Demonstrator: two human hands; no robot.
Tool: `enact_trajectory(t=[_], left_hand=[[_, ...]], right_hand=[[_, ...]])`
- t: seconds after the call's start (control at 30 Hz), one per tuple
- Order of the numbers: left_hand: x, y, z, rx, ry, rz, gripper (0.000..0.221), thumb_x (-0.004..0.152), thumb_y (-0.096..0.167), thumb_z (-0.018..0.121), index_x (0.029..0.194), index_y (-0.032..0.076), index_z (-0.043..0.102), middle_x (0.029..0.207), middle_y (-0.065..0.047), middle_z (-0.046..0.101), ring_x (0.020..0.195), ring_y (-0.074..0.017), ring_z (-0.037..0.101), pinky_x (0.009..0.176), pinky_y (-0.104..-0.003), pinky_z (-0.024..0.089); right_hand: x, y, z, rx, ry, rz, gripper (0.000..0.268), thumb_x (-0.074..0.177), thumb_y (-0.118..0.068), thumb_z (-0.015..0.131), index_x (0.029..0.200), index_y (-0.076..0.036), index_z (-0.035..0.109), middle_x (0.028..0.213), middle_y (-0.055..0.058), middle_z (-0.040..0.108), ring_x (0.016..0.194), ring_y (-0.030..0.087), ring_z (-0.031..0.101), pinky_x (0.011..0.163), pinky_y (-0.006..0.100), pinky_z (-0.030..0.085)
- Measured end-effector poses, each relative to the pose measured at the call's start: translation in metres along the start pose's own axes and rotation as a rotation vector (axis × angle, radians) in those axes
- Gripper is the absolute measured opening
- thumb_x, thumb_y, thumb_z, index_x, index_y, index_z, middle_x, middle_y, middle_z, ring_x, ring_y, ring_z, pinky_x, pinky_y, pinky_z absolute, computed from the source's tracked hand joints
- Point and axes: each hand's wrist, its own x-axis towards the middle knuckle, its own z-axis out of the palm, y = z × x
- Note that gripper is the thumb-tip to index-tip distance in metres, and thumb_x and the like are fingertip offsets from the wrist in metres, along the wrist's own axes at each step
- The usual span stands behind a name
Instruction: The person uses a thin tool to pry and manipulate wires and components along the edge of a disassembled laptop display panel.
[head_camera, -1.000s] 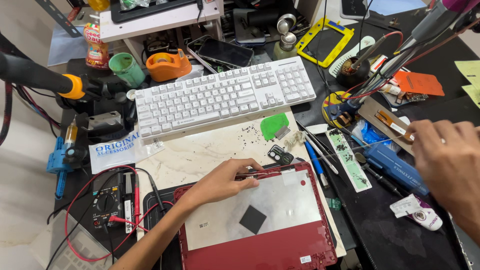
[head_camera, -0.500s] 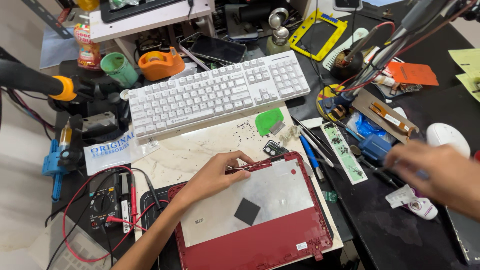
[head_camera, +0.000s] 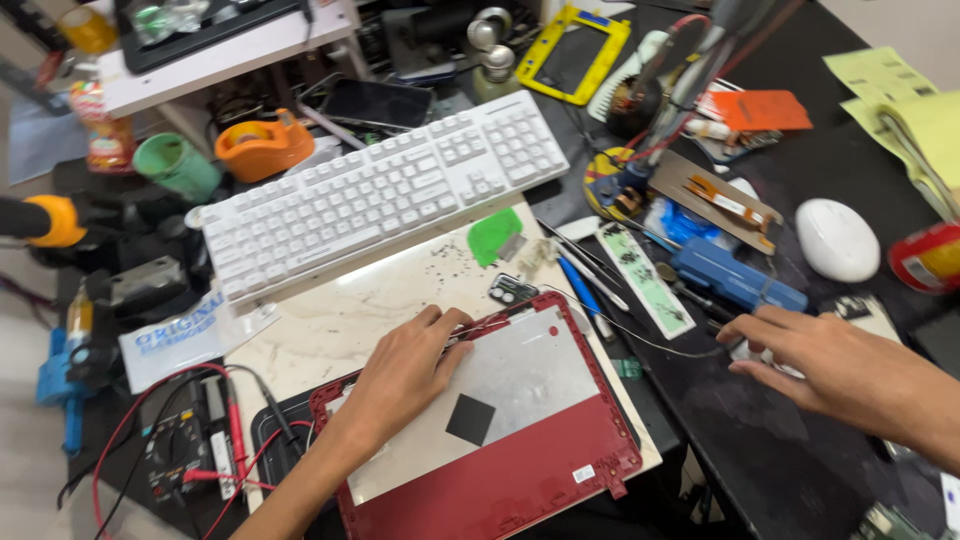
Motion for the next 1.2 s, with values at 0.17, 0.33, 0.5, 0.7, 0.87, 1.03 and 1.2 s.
enact_trajectory(t=[0.17, 0.33, 0.5, 0.7, 0.87, 1.03, 1.2], left_hand=[[0.008, 0.003, 0.002, 0.144, 0.016, 0.121, 0.034, 0.088, 0.019, 0.069, 0.118, 0.004, 0.063, 0.094, -0.02, 0.067, 0.092, -0.039, 0.066, 0.079, -0.047, 0.052], [0.021, 0.017, 0.0, 0.305, -0.054, 0.147, 0.038, 0.086, 0.021, 0.07, 0.119, 0.004, 0.062, 0.103, -0.021, 0.064, 0.085, -0.0395, 0.066, 0.076, -0.048, 0.052], [0.038, 0.055, 0.016, 0.331, -0.04, 0.377, 0.039, 0.086, 0.028, 0.071, 0.117, 0.005, 0.065, 0.097, -0.016, 0.066, 0.088, -0.0372, 0.065, 0.08, -0.047, 0.051], [0.057, 0.113, 0.045, 0.289, -0.067, 0.653, 0.032, 0.087, 0.027, 0.069, 0.111, 0.006, 0.067, 0.097, -0.013, 0.067, 0.091, -0.0357, 0.063, 0.084, -0.047, 0.048], [0.063, 0.153, 0.067, 0.196, -0.157, 0.852, 0.031, 0.088, 0.024, 0.069, 0.11, 0.001, 0.066, 0.091, -0.013, 0.063, 0.092, -0.0341, 0.061, 0.084, -0.046, 0.046], [0.061, 0.18, 0.087, 0.195, -0.224, 0.986, 0.023, 0.09, 0.023, 0.069, 0.1, 0.002, 0.063, 0.087, -0.014, 0.06, 0.088, -0.0329, 0.06, 0.084, -0.045, 0.046], [0.057, 0.182, 0.089, 0.18, -0.215, 1.003, 0.021, 0.09, 0.023, 0.069, 0.098, 0.005, 0.062, 0.088, -0.013, 0.06, 0.089, -0.0325, 0.06, 0.086, -0.045, 0.046]], right_hand=[[-0.033, 0.016, 0.005, -0.064, 0.033, 0.021, 0.04, 0.091, -0.042, 0.062, 0.128, -0.029, 0.061, 0.105, -0.004, 0.07, 0.088, 0.021, 0.075, 0.082, 0.039, 0.061], [-0.069, 0.034, 0.016, -0.056, -0.017, 0.165, 0.04, 0.091, -0.045, 0.061, 0.128, -0.031, 0.06, 0.107, -0.006, 0.069, 0.082, 0.019, 0.076, 0.079, 0.037, 0.062], [-0.12, 0.062, 0.036, 0.008, -0.01, 0.288, 0.04, 0.092, -0.048, 0.058, 0.129, -0.031, 0.058, 0.112, -0.007, 0.069, 0.073, 0.021, 0.078, 0.073, 0.037, 0.063], [-0.174, 0.086, 0.072, 0.085, -0.053, 0.476, 0.056, 0.091, -0.058, 0.056, 0.138, -0.028, 0.051, 0.127, -0.002, 0.062, 0.091, 0.021, 0.074, 0.082, 0.037, 0.063], [-0.2, 0.087, 0.131, 0.1, 0.188, 0.259, 0.098, 0.071, -0.074, 0.072, 0.147, -0.017, 0.046, 0.133, 0.007, 0.057, 0.126, 0.028, 0.053, 0.106, 0.048, 0.045], [-0.209, 0.081, 0.165, 0.015, 0.445, 0.159, 0.103, 0.07, -0.073, 0.073, 0.147, -0.012, 0.046, 0.138, 0.013, 0.054, 0.125, 0.03, 0.053, 0.102, 0.051, 0.04], [-0.207, 0.096, 0.17, -0.093, 0.387, 0.285, 0.107, 0.065, -0.076, 0.074, 0.147, -0.013, 0.044, 0.131, 0.01, 0.056, 0.12, 0.031, 0.055, 0.1, 0.047, 0.044]])
